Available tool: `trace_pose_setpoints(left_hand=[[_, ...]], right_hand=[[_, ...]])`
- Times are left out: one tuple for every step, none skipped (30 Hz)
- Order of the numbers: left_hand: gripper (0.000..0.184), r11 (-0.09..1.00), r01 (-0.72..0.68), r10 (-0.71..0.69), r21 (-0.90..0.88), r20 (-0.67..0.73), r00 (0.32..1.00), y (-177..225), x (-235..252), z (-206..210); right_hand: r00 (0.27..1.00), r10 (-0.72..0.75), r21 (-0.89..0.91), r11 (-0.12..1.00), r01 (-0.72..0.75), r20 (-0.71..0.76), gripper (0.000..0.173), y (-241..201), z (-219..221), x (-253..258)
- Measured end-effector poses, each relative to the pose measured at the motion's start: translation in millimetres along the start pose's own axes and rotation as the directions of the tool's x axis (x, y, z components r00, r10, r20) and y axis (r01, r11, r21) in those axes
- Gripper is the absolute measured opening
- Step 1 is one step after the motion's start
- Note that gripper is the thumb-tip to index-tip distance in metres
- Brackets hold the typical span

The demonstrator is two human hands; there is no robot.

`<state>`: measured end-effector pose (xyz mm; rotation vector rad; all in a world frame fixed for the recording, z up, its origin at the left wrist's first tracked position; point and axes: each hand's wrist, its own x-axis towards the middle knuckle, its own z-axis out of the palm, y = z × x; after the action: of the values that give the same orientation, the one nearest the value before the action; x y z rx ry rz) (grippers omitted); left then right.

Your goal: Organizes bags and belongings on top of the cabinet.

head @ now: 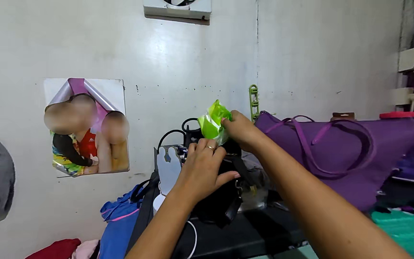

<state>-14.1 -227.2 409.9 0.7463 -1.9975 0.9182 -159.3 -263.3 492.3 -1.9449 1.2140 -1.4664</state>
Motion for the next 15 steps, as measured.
trace_pose_setpoints(left_hand=[[0.059, 0.999, 0.007, -0.006, 0.038, -0.031, 1.0, 1, 1, 4], [0.06, 0.998, 0.014, -0.01, 0.063, -0.063, 0.998, 2, 1, 8], [0.061, 0.997, 0.018, -0.009, 0.077, -0.105, 0.994, 2, 0, 13], [0.062, 0.997, 0.021, -0.009, 0.078, -0.156, 0.988, 1, 0, 17], [0.062, 0.997, 0.023, -0.008, 0.069, -0.208, 0.978, 1, -1, 21], [0.063, 0.998, 0.022, -0.007, 0.056, -0.256, 0.967, 0, -2, 25], [0.065, 0.999, 0.019, -0.006, 0.042, -0.293, 0.956, -1, -2, 28], [0.066, 0.999, 0.015, -0.005, 0.03, -0.315, 0.949, -2, -2, 30], [0.066, 1.0, 0.01, -0.004, 0.017, -0.322, 0.947, -2, -2, 31], [0.065, 1.0, 0.008, -0.008, -0.003, -0.317, 0.948, -2, -1, 31], [0.063, 0.999, 0.009, -0.019, -0.034, -0.302, 0.953, -2, 0, 30], [0.061, 0.998, 0.009, -0.028, -0.068, -0.28, 0.96, -3, 0, 30], [0.059, 0.995, 0.007, -0.032, -0.096, -0.257, 0.966, -3, 1, 30], [0.058, 0.994, -0.002, -0.025, -0.11, -0.243, 0.97, -4, 1, 31], [0.058, 0.994, -0.019, -0.009, -0.112, -0.244, 0.97, -4, 1, 33]], right_hand=[[0.999, -0.002, -0.072, 0.997, -0.001, -0.044, 0.03, 3, 0, 0], [0.998, 0.001, -0.127, 0.992, -0.009, -0.07, 0.029, 3, -1, -2], [0.998, -0.001, -0.175, 0.985, -0.011, -0.07, 0.029, 1, -1, -5], [0.999, -0.012, -0.219, 0.976, 0.003, -0.041, 0.03, -1, -1, -8], [0.999, -0.034, -0.26, 0.965, 0.037, 0.017, 0.033, -2, -2, -10], [0.994, -0.061, -0.294, 0.952, 0.086, 0.094, 0.04, -2, -4, -9], [0.98, -0.077, -0.323, 0.937, 0.134, 0.181, 0.047, -2, -7, -7], [0.962, -0.08, -0.351, 0.92, 0.172, 0.262, 0.05, -3, -10, -5], [0.943, -0.079, -0.382, 0.901, 0.207, 0.324, 0.051, -4, -13, -3], [0.931, -0.089, -0.399, 0.886, 0.236, 0.355, 0.049, -5, -13, 0], [0.929, -0.109, -0.396, 0.883, 0.254, 0.353, 0.046, -5, -12, 1], [0.935, -0.14, -0.369, 0.892, 0.262, 0.327, 0.045, -4, -10, 3], [0.94, -0.172, -0.309, 0.914, 0.264, 0.293, 0.044, -3, -6, 3], [0.94, -0.198, -0.217, 0.94, 0.262, 0.277, 0.043, -1, -2, 4], [0.933, -0.21, -0.112, 0.961, 0.251, 0.291, 0.041, 1, 2, 5]])
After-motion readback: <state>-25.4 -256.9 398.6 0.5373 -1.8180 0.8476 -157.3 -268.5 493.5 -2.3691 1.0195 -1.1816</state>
